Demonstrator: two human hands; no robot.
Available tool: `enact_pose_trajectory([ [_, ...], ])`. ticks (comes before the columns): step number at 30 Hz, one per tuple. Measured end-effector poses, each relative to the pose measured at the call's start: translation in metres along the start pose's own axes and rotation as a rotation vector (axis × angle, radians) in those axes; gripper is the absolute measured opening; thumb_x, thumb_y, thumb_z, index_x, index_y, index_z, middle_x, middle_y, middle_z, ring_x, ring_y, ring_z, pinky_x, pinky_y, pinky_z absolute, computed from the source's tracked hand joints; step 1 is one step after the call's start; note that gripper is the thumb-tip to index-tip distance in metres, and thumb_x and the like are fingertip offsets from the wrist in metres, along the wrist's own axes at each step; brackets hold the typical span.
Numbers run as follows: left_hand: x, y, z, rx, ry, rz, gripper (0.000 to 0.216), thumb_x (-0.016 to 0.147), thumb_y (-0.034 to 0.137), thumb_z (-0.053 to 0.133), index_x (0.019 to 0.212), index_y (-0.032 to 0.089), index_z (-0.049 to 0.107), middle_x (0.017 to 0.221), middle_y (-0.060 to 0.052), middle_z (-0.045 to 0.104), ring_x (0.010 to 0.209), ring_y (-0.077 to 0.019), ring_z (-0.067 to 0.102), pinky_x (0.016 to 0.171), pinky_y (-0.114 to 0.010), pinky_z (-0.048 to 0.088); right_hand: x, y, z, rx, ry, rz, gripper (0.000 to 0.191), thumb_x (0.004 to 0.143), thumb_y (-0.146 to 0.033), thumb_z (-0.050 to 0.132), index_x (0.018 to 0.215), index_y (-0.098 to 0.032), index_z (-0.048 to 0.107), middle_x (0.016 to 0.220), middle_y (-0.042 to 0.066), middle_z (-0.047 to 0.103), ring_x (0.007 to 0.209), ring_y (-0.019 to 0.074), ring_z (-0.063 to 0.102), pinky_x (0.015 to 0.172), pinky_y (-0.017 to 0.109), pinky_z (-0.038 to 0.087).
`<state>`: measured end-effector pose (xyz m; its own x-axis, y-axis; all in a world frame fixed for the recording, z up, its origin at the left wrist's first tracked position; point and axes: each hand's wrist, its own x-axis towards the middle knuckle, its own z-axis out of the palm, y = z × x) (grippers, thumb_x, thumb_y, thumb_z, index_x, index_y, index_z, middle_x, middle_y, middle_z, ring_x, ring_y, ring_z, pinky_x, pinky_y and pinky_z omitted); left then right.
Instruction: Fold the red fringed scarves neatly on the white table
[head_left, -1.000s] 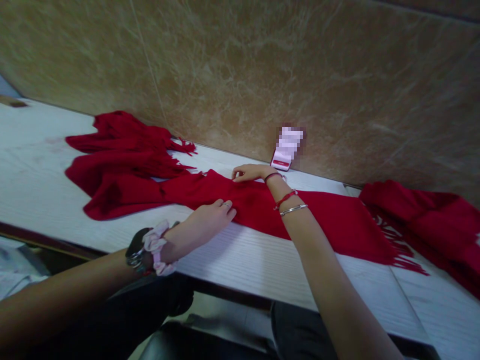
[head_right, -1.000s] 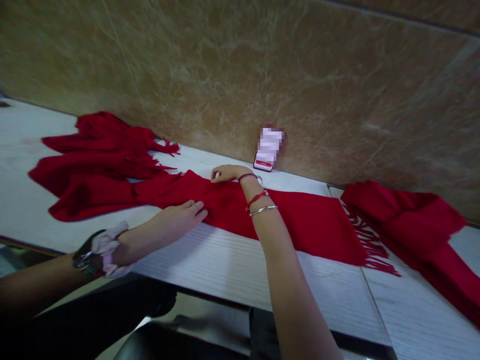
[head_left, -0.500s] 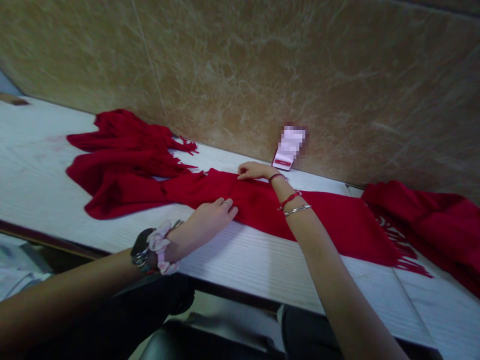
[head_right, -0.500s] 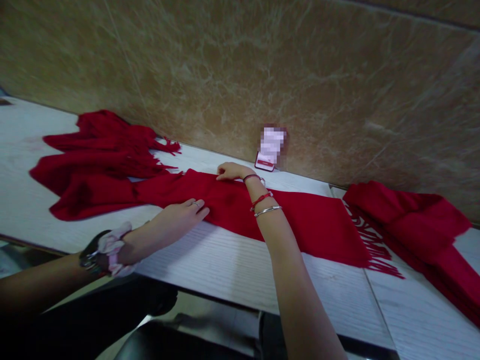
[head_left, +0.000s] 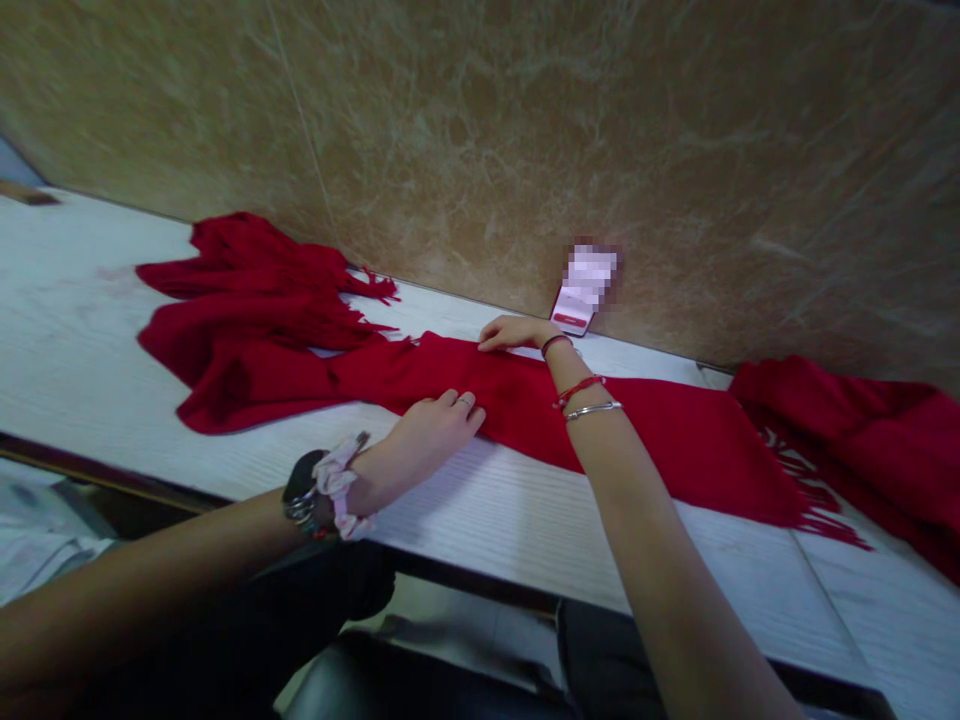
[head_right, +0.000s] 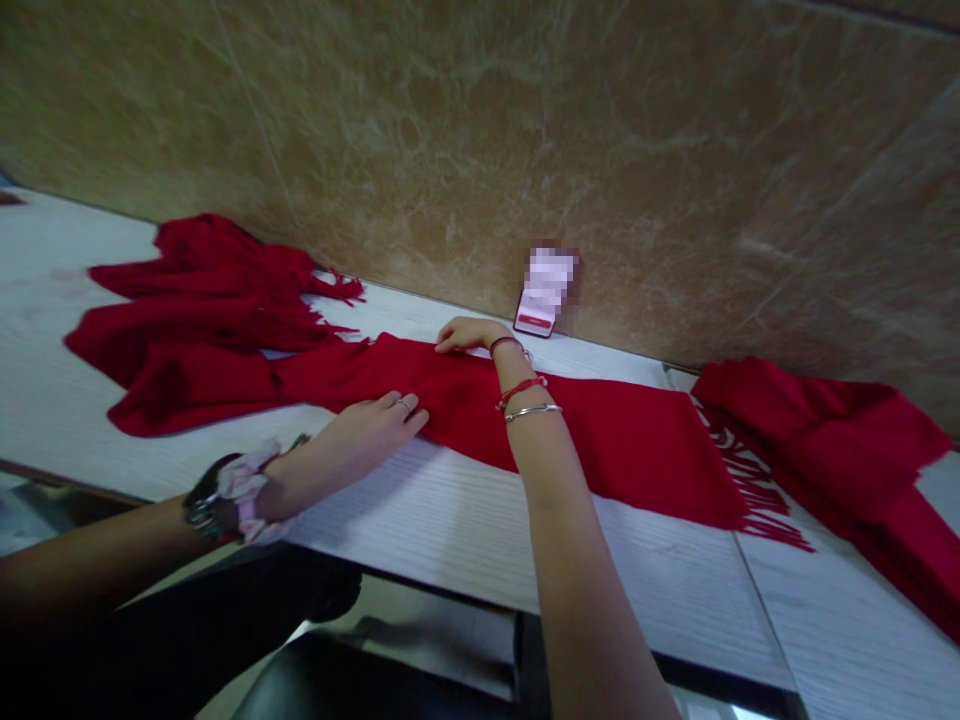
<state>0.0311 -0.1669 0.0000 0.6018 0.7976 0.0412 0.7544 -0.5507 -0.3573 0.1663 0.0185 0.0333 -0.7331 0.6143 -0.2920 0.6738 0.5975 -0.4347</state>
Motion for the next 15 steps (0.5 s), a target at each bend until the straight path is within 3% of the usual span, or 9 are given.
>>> enact_pose_trajectory([
  [6, -0.0015, -0.0005, 0.0001, 0.004, -0.009, -0.008, 0.029, 0.088, 0.004, 0.042, 0.112, 0.011, 0.057, 0.11, -0.014, 0.06, 0.102, -0.0241, 0.059, 0.077, -0.034, 0.054, 0.0027, -0.0016, 0.0006, -0.004, -0.004, 0.031, 0.015, 0.081, -0.015, 0.052, 0.075, -0.009, 0.065, 0.055, -0.002, 0.055, 0.048, 0.0065, 0.038, 0.05, 0.02, 0.034],
  [15, -0.0039, -0.0028, 0.0004, -0.033, 0.047, -0.003, 0.027, 0.088, 0.006, 0.044, 0.11, 0.012, 0.058, 0.105, -0.013, 0.061, 0.098, -0.0238, 0.06, 0.076, -0.035, 0.053, 0.0014, -0.0011, 0.0041, -0.026, 0.09, 0.064, 0.017, 0.079, -0.018, 0.055, 0.083, -0.008, 0.068, 0.063, 0.0, 0.06, 0.052, 0.0072, 0.042, 0.051, 0.02, 0.033],
])
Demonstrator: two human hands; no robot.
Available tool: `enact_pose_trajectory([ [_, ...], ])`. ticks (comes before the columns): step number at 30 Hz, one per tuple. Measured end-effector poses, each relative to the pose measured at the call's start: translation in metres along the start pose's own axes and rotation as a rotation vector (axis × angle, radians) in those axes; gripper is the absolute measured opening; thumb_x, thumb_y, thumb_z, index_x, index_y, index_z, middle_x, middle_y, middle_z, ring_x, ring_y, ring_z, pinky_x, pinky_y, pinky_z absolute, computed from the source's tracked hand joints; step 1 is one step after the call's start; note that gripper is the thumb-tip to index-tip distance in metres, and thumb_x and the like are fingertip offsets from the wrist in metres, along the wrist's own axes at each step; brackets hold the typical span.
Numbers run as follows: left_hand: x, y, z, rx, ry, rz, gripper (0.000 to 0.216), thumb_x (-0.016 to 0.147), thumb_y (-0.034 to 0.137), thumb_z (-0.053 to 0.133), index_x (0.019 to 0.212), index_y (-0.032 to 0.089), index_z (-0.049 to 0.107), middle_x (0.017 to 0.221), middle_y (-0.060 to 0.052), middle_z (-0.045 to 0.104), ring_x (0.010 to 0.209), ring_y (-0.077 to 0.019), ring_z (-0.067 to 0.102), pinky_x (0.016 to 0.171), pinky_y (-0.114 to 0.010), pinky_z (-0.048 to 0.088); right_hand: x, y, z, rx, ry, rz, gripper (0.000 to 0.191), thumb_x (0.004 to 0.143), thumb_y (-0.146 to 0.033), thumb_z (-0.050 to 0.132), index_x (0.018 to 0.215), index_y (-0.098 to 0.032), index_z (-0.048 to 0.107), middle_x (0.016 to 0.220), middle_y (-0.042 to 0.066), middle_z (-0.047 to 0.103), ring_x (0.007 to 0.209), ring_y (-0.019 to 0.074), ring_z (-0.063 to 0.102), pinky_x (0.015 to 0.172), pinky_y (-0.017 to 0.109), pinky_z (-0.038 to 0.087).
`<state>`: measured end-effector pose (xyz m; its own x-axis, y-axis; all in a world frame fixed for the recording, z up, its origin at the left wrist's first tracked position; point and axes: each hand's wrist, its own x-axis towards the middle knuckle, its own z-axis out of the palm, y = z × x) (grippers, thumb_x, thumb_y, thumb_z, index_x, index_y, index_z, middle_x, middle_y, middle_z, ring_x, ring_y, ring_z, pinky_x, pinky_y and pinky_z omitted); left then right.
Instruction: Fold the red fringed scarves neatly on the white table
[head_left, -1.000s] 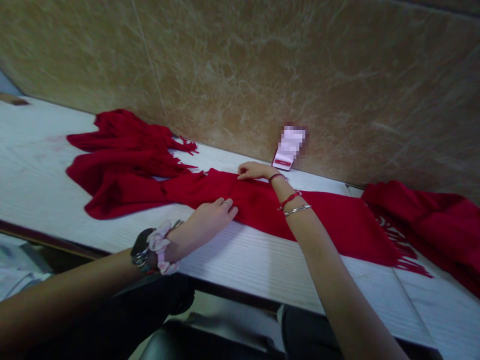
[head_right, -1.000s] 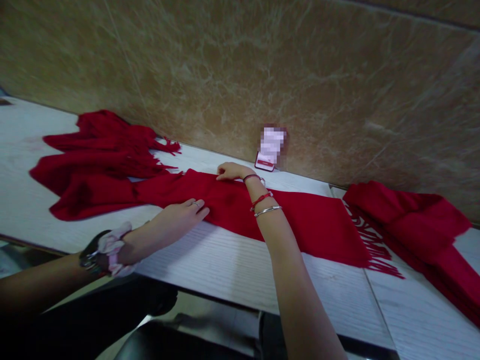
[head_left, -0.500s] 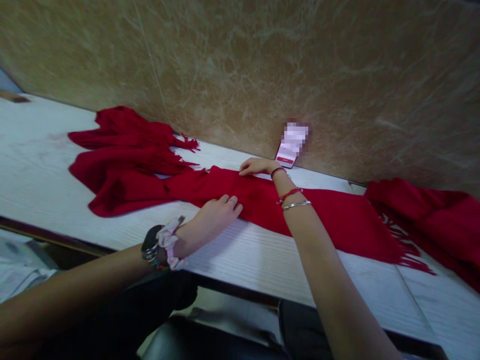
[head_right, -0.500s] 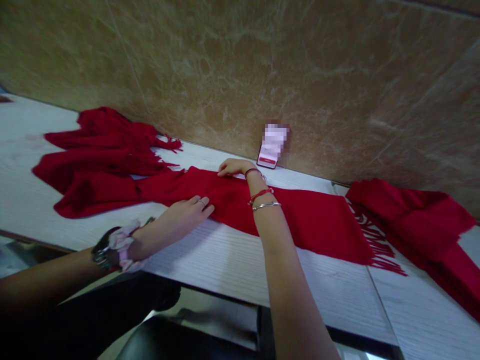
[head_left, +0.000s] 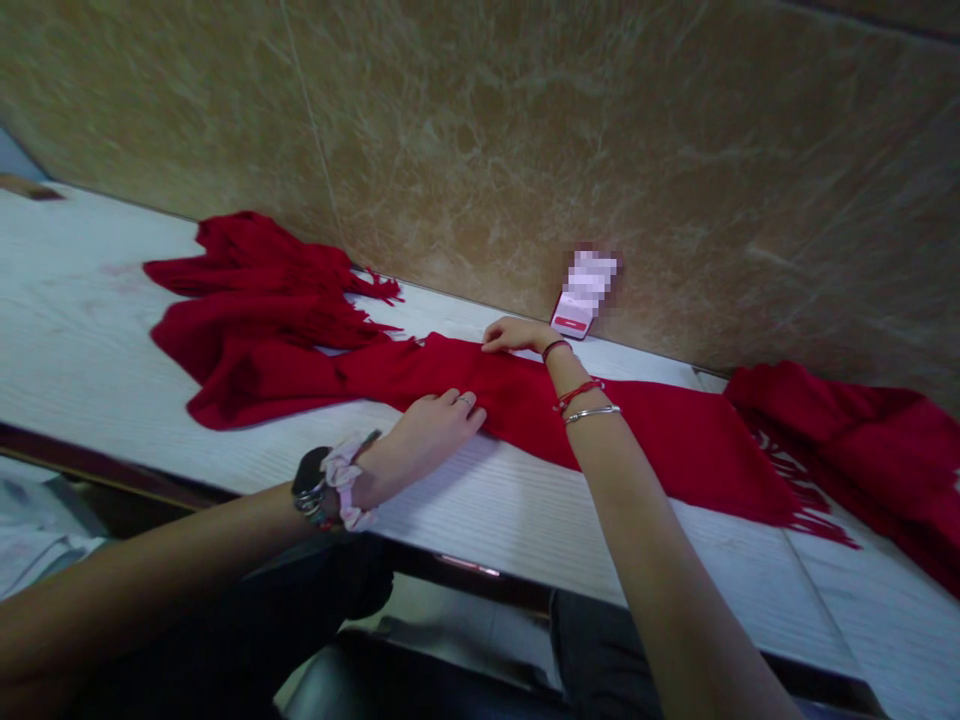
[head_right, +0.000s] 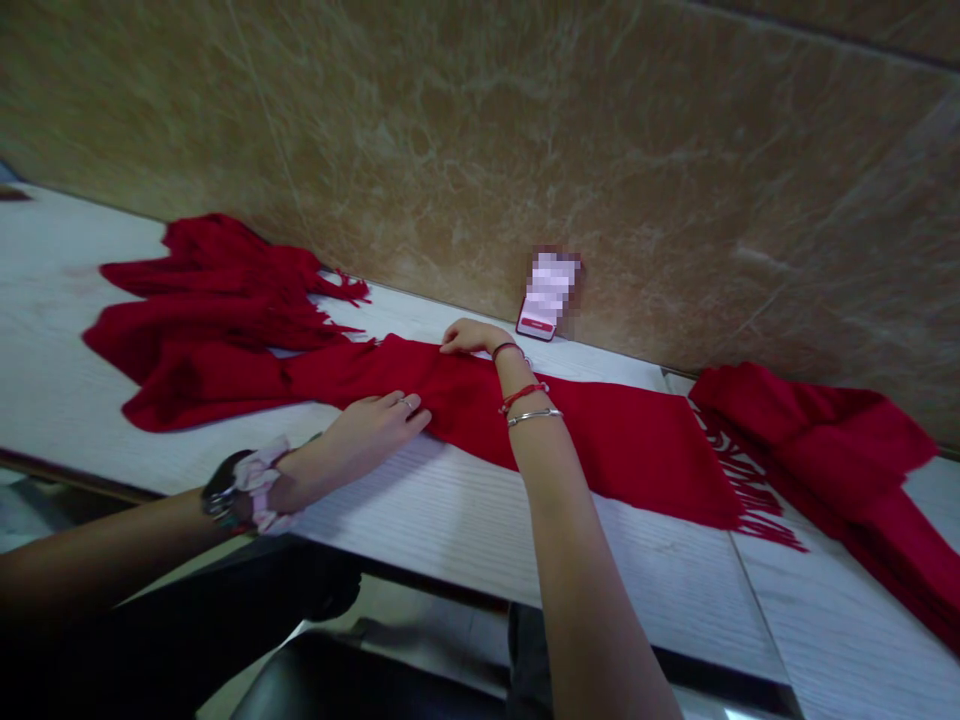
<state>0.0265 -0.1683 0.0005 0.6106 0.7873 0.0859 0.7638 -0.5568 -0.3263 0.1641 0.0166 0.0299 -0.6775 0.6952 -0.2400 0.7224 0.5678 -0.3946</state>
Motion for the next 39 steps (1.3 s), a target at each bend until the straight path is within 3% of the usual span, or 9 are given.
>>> enact_pose_trajectory([
  [9, 0.0, 0.001, -0.007, -0.019, -0.068, -0.07, 0.031, 0.087, 0.004, 0.041, 0.112, 0.011, 0.057, 0.107, -0.014, 0.059, 0.096, -0.0226, 0.059, 0.071, -0.032, 0.054, 0.012, -0.018, 0.009, 0.029, 0.081, 0.052, 0.016, 0.079, -0.014, 0.055, 0.08, -0.009, 0.071, 0.059, -0.002, 0.06, 0.052, 0.0073, 0.043, 0.053, 0.019, 0.034],
  [14, -0.002, 0.003, -0.01, -0.069, -0.099, -0.08, 0.032, 0.087, 0.003, 0.041, 0.113, 0.011, 0.056, 0.111, -0.014, 0.057, 0.101, -0.0216, 0.058, 0.08, -0.033, 0.053, 0.012, -0.012, 0.006, 0.058, 0.149, 0.089, 0.016, 0.077, -0.012, 0.056, 0.085, -0.009, 0.071, 0.065, 0.0, 0.063, 0.055, 0.0077, 0.045, 0.054, 0.019, 0.036],
  [19, -0.003, 0.002, -0.007, -0.055, -0.097, -0.189, 0.03, 0.088, 0.005, 0.039, 0.113, 0.01, 0.055, 0.108, -0.015, 0.057, 0.097, -0.0228, 0.059, 0.075, -0.034, 0.054, 0.011, -0.017, 0.01, 0.077, 0.127, 0.096, 0.017, 0.08, -0.02, 0.057, 0.081, -0.01, 0.071, 0.06, -0.002, 0.059, 0.052, 0.007, 0.042, 0.052, 0.02, 0.034],
  [26, -0.004, 0.0, -0.001, -0.015, -0.103, -0.136, 0.032, 0.087, 0.004, 0.039, 0.113, 0.011, 0.055, 0.104, -0.015, 0.058, 0.092, -0.0231, 0.06, 0.068, -0.033, 0.054, 0.015, -0.029, 0.016, 0.079, 0.232, 0.123, 0.022, 0.082, -0.018, 0.052, 0.093, -0.009, 0.069, 0.072, 0.001, 0.063, 0.057, 0.0078, 0.046, 0.057, 0.02, 0.035],
  [33, -0.007, 0.001, 0.001, -0.009, -0.047, -0.19, 0.031, 0.089, 0.006, 0.036, 0.114, 0.013, 0.053, 0.112, -0.016, 0.056, 0.098, -0.0239, 0.058, 0.075, -0.036, 0.052, 0.012, -0.031, 0.015, 0.101, 0.246, 0.009, 0.025, 0.085, -0.026, 0.051, 0.094, -0.01, 0.069, 0.073, 0.0, 0.064, 0.059, 0.008, 0.049, 0.061, 0.021, 0.04],
  [39, -0.006, 0.001, -0.007, -0.044, -0.125, -0.176, 0.031, 0.087, 0.003, 0.037, 0.112, 0.011, 0.053, 0.1, -0.014, 0.062, 0.089, -0.0219, 0.061, 0.068, -0.031, 0.052, 0.028, -0.033, 0.028, 0.017, 0.407, 0.023, 0.023, 0.084, -0.016, 0.052, 0.101, -0.009, 0.066, 0.099, 0.01, 0.067, 0.089, 0.0149, 0.058, 0.08, 0.025, 0.04],
])
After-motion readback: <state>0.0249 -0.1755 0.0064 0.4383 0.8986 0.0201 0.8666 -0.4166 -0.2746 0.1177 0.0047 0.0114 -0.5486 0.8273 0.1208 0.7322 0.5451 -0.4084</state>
